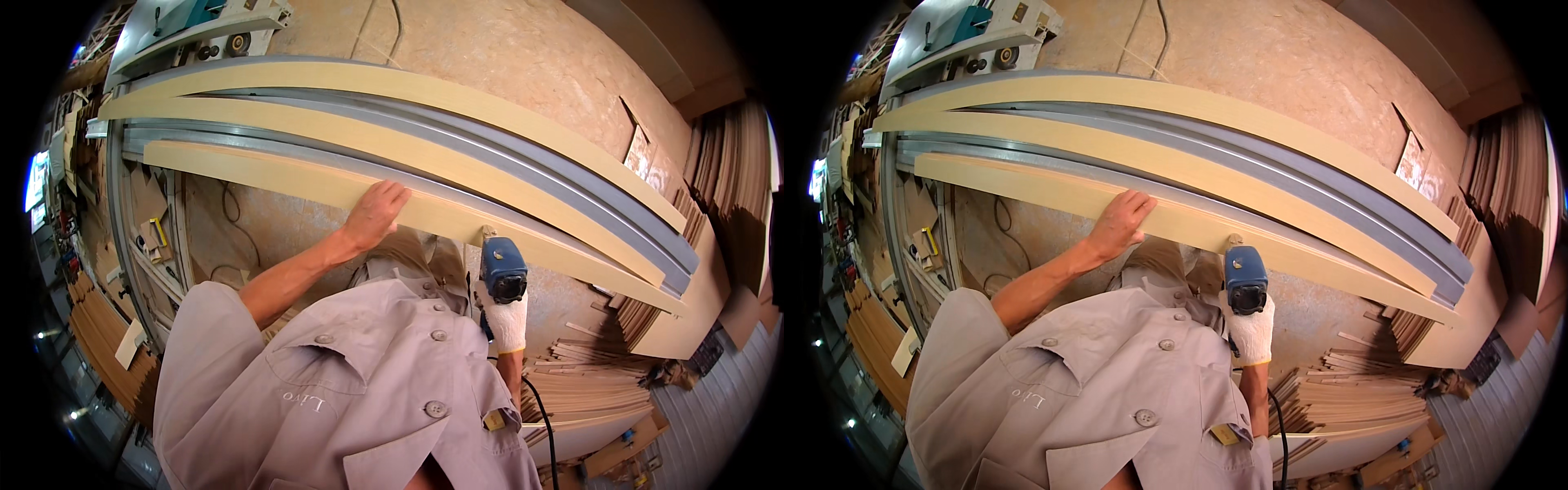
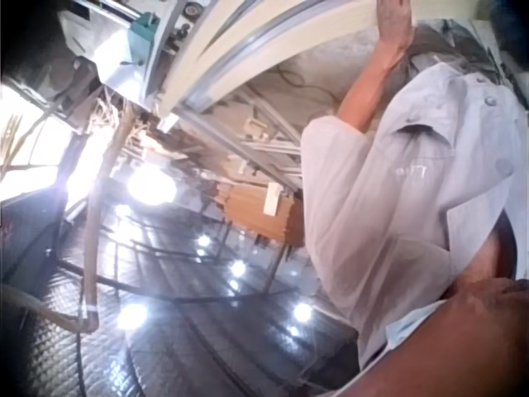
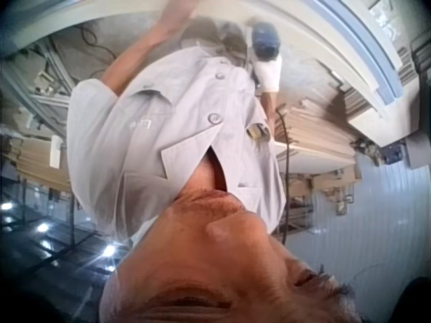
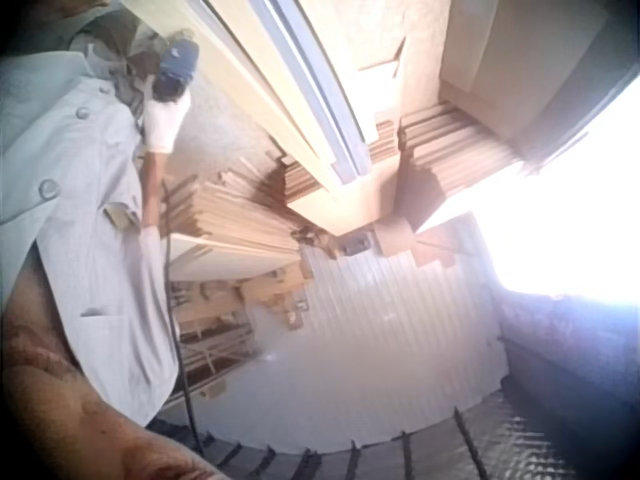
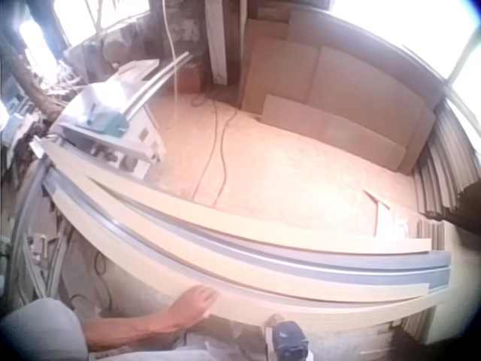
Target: The person uses a pneumatic nail gun to fasten thin wooden strips onto a metal frame. They repeatedly position the strips, fire the nail gun, and reload staples from a nearby container.
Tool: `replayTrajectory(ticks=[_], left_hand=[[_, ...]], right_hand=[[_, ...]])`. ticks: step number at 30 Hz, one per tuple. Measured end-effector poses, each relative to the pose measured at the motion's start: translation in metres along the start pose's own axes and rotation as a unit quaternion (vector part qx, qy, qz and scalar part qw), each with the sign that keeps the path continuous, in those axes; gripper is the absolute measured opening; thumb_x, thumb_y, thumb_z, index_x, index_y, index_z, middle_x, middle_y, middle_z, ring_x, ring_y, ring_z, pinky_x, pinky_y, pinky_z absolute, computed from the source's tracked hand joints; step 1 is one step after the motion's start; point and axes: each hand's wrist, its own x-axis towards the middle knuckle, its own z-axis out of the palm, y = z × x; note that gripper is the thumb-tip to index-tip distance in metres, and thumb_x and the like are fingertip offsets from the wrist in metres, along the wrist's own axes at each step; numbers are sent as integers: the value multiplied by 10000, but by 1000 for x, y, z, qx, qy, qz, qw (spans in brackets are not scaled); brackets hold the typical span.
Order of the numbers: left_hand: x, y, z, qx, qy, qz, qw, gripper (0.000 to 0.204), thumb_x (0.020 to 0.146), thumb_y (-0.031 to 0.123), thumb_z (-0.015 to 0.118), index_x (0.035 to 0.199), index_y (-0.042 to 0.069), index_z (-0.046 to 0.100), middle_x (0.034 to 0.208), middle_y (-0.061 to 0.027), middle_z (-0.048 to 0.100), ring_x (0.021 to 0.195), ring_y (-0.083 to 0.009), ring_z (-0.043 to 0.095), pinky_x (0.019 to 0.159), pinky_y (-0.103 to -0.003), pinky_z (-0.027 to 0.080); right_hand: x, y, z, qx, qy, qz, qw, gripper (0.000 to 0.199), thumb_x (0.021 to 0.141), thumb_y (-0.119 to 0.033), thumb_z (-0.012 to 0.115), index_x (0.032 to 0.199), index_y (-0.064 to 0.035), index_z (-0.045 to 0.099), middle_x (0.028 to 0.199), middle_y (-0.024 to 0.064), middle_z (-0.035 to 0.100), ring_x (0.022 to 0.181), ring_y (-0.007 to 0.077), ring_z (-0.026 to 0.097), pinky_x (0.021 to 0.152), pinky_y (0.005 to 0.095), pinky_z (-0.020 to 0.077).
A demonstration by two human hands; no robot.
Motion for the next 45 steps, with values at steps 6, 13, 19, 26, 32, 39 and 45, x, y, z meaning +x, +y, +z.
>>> replayTrajectory(ticks=[6, 13, 19, 26, 32, 39, 45], left_hand=[[-6, -4, -1, 1, 0, -20, 1000, 715, 624, 44, 811, 1304, 11, 591, 1232, -132, 600, 1147, -340, 569, 1016, -437, 485], [-7, -3, 3, 1, 2, -28, 1000, 718, 631, 45, 818, 1313, 14, 595, 1233, -126, 602, 1161, -339, 571, 1032, -434, 492], [-6, -3, 0, 1, -4, -40, 999, 711, 635, 40, 808, 1316, 29, 602, 1238, -120, 606, 1171, -337, 574, 1038, -430, 496], [-6, -1, -2, 21, -6, -42, 999, 718, 627, 22, 829, 1310, 25, 608, 1240, -117, 610, 1161, -327, 578, 1030, -426, 501], [-7, 0, -3, 36, -7, -44, 998, 700, 636, 22, 815, 1305, 29, 609, 1234, -117, 613, 1161, -332, 581, 1022, -422, 510], [-5, 3, -6, 34, -8, -52, 998, 697, 640, 0, 801, 1309, 31, 608, 1232, -121, 613, 1159, -340, 581, 1023, -425, 512], [-4, 7, -6, 41, -11, -48, 998, 696, 645, -4, 803, 1311, 24, 599, 1263, -128, 613, 1168, -354, 573, 1032, -429, 509]], right_hand=[[3, 4, -3, -10, 16, -22, 1000, 199, 821, -134, 809, 896, 20, 708, 800, 106, 743, 737, 189, 716, 706, 344, 562], [4, 39, -44, -45, 39, -72, 996, 259, 844, -99, 793, 1057, 12, 698, 850, 65, 741, 707, 140, 686, 671, 326, 558], [6, 43, -74, 16, 58, -5, 998, 223, 836, -128, 800, 982, 11, 704, 832, 83, 737, 747, 186, 699, 723, 351, 559], [14, 64, -112, 5, 31, 39, 999, 185, 843, -104, 798, 957, -7, 689, 794, 72, 716, 698, 164, 676, 671, 347, 547], [13, 74, -136, 74, 61, 16, 995, 212, 835, -115, 812, 977, -9, 695, 800, 65, 715, 687, 145, 662, 666, 337, 547], [25, 99, -173, 10, 59, -6, 998, 196, 848, -123, 793, 973, -9, 695, 799, 50, 712, 698, 148, 666, 666, 330, 543], [26, 93, -204, 39, 64, 54, 996, 186, 859, -122, 777, 975, -17, 675, 747, 44, 692, 627, 135, 649, 598, 319, 516]])
